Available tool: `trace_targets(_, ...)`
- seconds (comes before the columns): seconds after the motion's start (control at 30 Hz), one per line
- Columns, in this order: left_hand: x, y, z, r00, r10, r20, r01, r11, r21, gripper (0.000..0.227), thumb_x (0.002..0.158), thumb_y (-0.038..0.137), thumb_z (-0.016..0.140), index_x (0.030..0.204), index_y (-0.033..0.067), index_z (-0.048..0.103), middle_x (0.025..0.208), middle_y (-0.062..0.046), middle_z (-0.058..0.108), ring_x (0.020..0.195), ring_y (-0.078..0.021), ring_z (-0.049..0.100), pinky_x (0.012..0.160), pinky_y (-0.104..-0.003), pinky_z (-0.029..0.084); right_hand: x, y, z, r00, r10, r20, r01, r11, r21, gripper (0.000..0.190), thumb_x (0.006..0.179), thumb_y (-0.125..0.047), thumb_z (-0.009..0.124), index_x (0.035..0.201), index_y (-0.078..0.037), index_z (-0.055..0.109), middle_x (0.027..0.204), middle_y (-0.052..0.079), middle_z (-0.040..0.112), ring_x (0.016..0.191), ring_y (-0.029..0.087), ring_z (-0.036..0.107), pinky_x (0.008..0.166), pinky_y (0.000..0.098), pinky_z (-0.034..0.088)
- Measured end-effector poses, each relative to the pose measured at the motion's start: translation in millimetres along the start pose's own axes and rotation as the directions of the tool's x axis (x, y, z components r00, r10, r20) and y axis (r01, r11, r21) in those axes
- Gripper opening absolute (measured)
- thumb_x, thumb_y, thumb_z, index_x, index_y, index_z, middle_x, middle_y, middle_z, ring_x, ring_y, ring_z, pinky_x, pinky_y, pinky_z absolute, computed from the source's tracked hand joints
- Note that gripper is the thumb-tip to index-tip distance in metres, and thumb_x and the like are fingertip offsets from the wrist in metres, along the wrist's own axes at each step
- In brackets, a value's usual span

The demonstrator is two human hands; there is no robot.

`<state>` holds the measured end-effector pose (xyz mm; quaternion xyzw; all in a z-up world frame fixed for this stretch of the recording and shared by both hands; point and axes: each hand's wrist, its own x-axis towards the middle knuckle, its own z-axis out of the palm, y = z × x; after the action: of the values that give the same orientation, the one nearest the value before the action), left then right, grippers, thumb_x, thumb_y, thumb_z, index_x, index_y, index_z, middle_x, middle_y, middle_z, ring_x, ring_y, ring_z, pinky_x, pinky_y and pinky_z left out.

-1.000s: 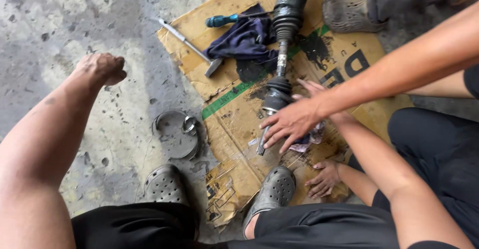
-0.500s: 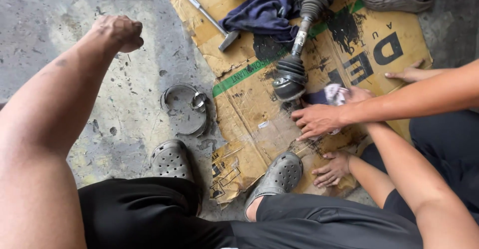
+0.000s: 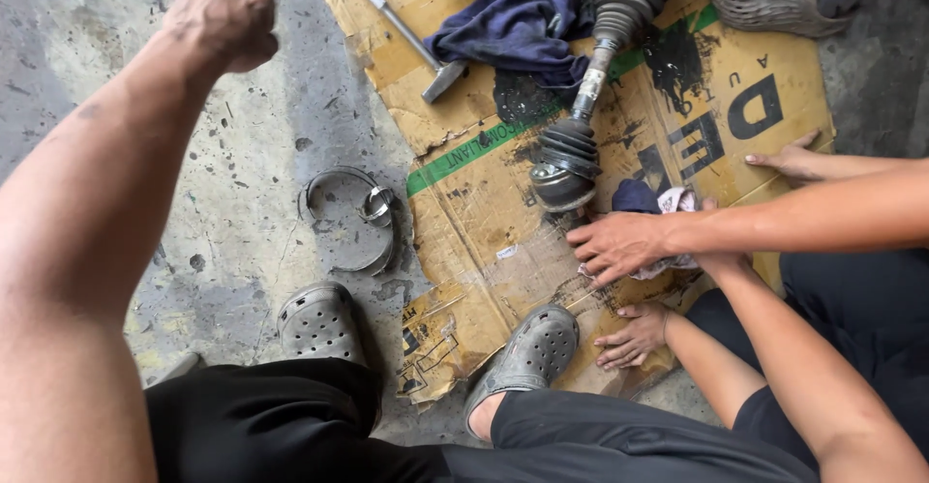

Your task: Cleaning and repairing an automotive CV axle assembly on a shop floor.

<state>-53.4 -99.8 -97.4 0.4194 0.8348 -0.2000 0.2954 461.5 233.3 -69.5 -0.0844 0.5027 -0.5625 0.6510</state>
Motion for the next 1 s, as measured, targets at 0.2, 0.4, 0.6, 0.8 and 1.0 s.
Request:
trace_targets(0.2, 48.9, 55.3, -14.7, 0.677, 0.273, -0.683, -0.413, 0.910, -0.045, 0.023, 0.094, 0.011, 0.061, 0.116, 0.0124, 0.068, 0.121, -0.014, 0.062, 0.114, -0.0322, 0.061, 0.088, -0.047, 0.056, 0.5, -24.9, 7.8, 0.993, 0.070, -0.091, -0.099, 0.125, -0.987, 0.027, 0.090, -0.024, 0.057, 0.112, -0.012, 0.048, 0.096, 0.009, 0.056, 0.095, 0.029, 0.056, 0.095, 0.0561, 0.039)
trace_targets(0.4, 93.6, 88.3, -11.1, 0.617, 0.547, -0.566, -0.441, 0.836, 0.327, 0.021, 0.097, 0.019, 0.060, 0.116, 0.0127, 0.068, 0.117, -0.010, 0.063, 0.119, -0.0274, 0.059, 0.098, -0.045, 0.047, -9.1, 105.9, 39.4, 0.866, 0.461, -0.194, 0.422, -0.881, -0.213, 0.031, 0.092, -0.023, 0.066, 0.108, 0.001, 0.056, 0.113, 0.011, 0.058, 0.108, 0.026, 0.057, 0.102, 0.0357, 0.041)
trace_targets(0.6, 16.3, 96.3, -53.8, 0.895, 0.425, -0.136, -0.431, 0.902, -0.014, 0.048, 0.083, 0.022, 0.065, 0.130, 0.0170, 0.058, 0.110, -0.015, 0.063, 0.094, -0.0362, 0.068, 0.074, -0.052, 0.055, 7.9, 161.7, 108.5, -0.025, 0.924, -0.382, 0.486, 0.345, 0.803, 0.044, 0.092, -0.040, 0.070, 0.114, -0.002, 0.073, 0.122, 0.017, 0.072, 0.114, 0.033, 0.067, 0.101, 0.0445, 0.051)
trace_targets(0.8, -67.1, 101.2, -89.9, 0.982, 0.154, 0.105, -0.133, 0.975, -0.179, 0.033, 0.087, 0.015, 0.060, 0.119, 0.0157, 0.065, 0.094, -0.014, 0.073, 0.079, -0.0307, 0.072, 0.059, -0.044, 0.059, 28.7, 116.9, 139.2, -0.386, 0.704, -0.596, -0.214, 0.561, 0.800, 0.047, 0.095, -0.048, 0.075, 0.110, -0.004, 0.081, 0.119, 0.027, 0.075, 0.113, 0.043, 0.070, 0.102, 0.0496, 0.054)
trace_targets(1.0, -192.5, 98.6, -124.1, 0.998, 0.032, -0.060, -0.053, 0.915, -0.399, 0.025, 0.085, 0.026, 0.063, 0.106, 0.0125, 0.065, 0.088, -0.015, 0.071, 0.074, -0.0329, 0.072, 0.060, -0.048, 0.057, 105.0, -14.2, 189.5, -0.538, 0.717, -0.443, 0.527, 0.696, 0.488, 0.054, 0.073, -0.035, 0.081, 0.112, -0.001, 0.066, 0.113, 0.023, 0.074, 0.102, 0.039, 0.070, 0.091, 0.0473, 0.055)
